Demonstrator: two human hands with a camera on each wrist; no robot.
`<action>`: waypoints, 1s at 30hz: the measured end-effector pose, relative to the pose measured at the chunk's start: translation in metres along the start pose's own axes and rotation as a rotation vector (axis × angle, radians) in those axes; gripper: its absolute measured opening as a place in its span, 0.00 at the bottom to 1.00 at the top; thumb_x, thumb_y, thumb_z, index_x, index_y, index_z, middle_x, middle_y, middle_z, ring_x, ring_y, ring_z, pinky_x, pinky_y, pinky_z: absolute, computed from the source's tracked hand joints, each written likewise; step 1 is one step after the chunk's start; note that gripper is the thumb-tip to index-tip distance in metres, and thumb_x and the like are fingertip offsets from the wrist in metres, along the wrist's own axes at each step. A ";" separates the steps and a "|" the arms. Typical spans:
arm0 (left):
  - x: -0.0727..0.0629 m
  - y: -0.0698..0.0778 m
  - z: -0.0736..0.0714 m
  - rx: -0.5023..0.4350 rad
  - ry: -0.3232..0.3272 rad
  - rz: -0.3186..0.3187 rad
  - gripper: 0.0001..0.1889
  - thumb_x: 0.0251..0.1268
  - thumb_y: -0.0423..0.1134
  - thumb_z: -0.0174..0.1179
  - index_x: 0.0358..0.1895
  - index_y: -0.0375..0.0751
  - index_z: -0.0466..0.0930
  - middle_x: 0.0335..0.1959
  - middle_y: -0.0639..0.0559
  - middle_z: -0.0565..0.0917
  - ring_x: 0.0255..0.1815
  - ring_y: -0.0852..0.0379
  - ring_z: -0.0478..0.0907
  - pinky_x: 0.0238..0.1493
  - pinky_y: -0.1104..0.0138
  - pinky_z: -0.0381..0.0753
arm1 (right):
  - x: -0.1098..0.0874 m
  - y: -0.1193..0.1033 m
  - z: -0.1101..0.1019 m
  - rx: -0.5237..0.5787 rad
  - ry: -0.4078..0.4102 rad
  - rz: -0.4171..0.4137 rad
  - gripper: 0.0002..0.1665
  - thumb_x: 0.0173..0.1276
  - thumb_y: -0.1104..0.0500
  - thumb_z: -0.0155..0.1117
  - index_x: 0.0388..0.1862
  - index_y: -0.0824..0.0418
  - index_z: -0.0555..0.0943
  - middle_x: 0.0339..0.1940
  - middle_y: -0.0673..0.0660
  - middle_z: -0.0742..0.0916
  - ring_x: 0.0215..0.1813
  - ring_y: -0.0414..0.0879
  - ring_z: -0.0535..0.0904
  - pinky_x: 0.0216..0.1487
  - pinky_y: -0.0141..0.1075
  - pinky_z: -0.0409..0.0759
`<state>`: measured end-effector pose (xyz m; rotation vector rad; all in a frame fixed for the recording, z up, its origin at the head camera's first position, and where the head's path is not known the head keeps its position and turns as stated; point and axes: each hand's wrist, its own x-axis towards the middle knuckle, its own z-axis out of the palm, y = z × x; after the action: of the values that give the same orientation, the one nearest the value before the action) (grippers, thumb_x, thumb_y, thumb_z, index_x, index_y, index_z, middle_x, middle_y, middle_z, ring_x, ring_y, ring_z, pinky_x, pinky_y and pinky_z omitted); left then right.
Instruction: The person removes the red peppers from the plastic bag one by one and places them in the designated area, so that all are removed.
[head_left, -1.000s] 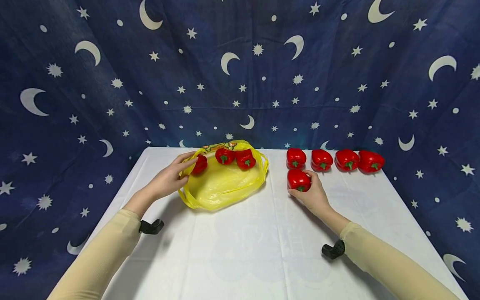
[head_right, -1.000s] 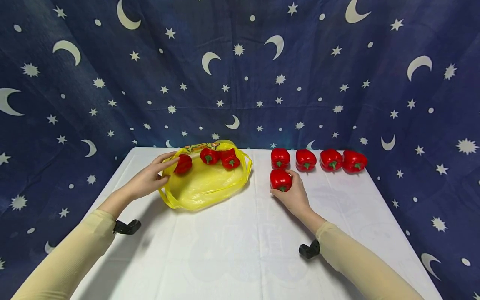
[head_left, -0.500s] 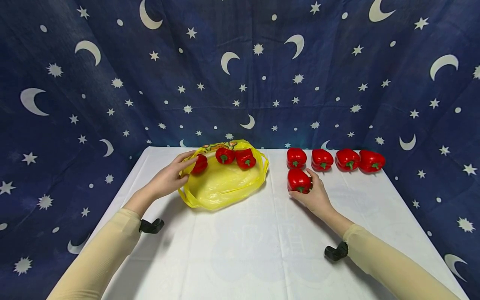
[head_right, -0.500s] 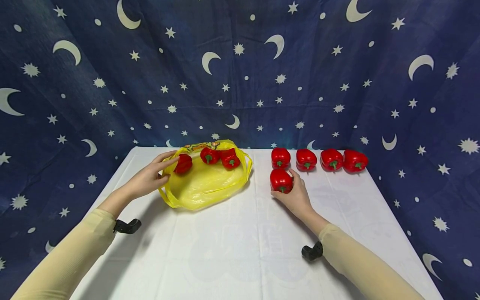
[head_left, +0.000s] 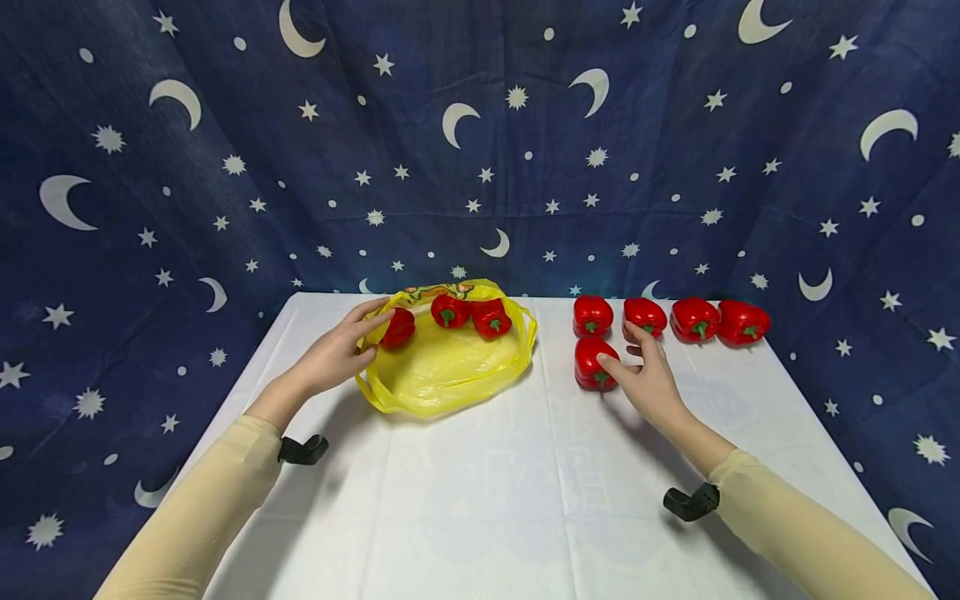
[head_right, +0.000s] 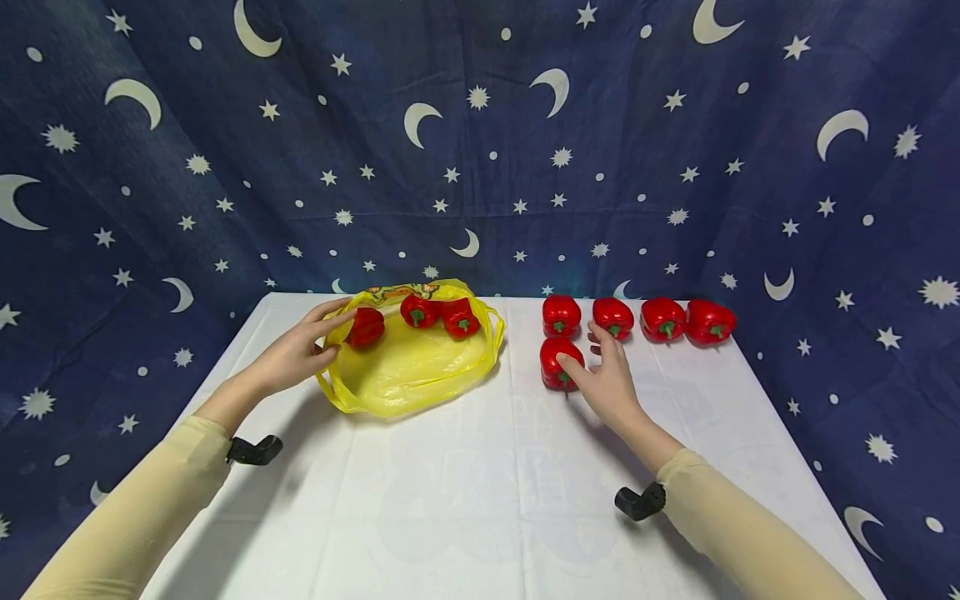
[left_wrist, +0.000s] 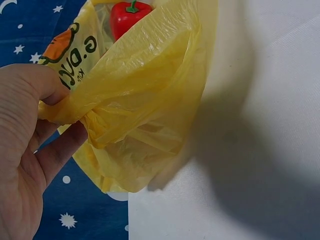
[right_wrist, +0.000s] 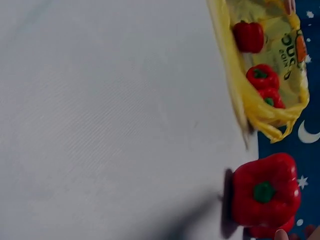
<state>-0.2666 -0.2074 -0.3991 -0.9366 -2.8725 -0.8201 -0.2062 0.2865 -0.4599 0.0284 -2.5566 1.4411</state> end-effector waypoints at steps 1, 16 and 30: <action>0.000 0.000 0.000 0.000 -0.002 -0.002 0.33 0.70 0.30 0.56 0.78 0.43 0.65 0.83 0.51 0.52 0.64 0.47 0.70 0.56 0.52 0.78 | 0.000 -0.003 0.000 0.001 -0.003 -0.010 0.48 0.72 0.48 0.67 0.82 0.63 0.56 0.75 0.67 0.67 0.70 0.64 0.65 0.64 0.57 0.72; 0.012 0.005 -0.006 0.032 0.026 -0.023 0.34 0.68 0.29 0.55 0.78 0.38 0.63 0.83 0.49 0.53 0.55 0.47 0.76 0.42 0.56 0.78 | 0.007 -0.053 0.028 0.000 -0.042 -0.136 0.36 0.70 0.56 0.68 0.75 0.57 0.70 0.68 0.60 0.75 0.67 0.59 0.72 0.66 0.56 0.73; 0.026 0.009 -0.011 -0.007 0.071 -0.105 0.36 0.67 0.29 0.54 0.80 0.40 0.60 0.83 0.50 0.51 0.76 0.41 0.62 0.65 0.46 0.73 | 0.023 -0.091 0.080 0.032 -0.327 -0.132 0.34 0.70 0.58 0.65 0.74 0.58 0.72 0.74 0.58 0.73 0.73 0.57 0.69 0.69 0.52 0.70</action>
<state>-0.2849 -0.1924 -0.3810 -0.7465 -2.8805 -0.8528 -0.2312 0.1725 -0.4188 0.4648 -2.7190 1.5346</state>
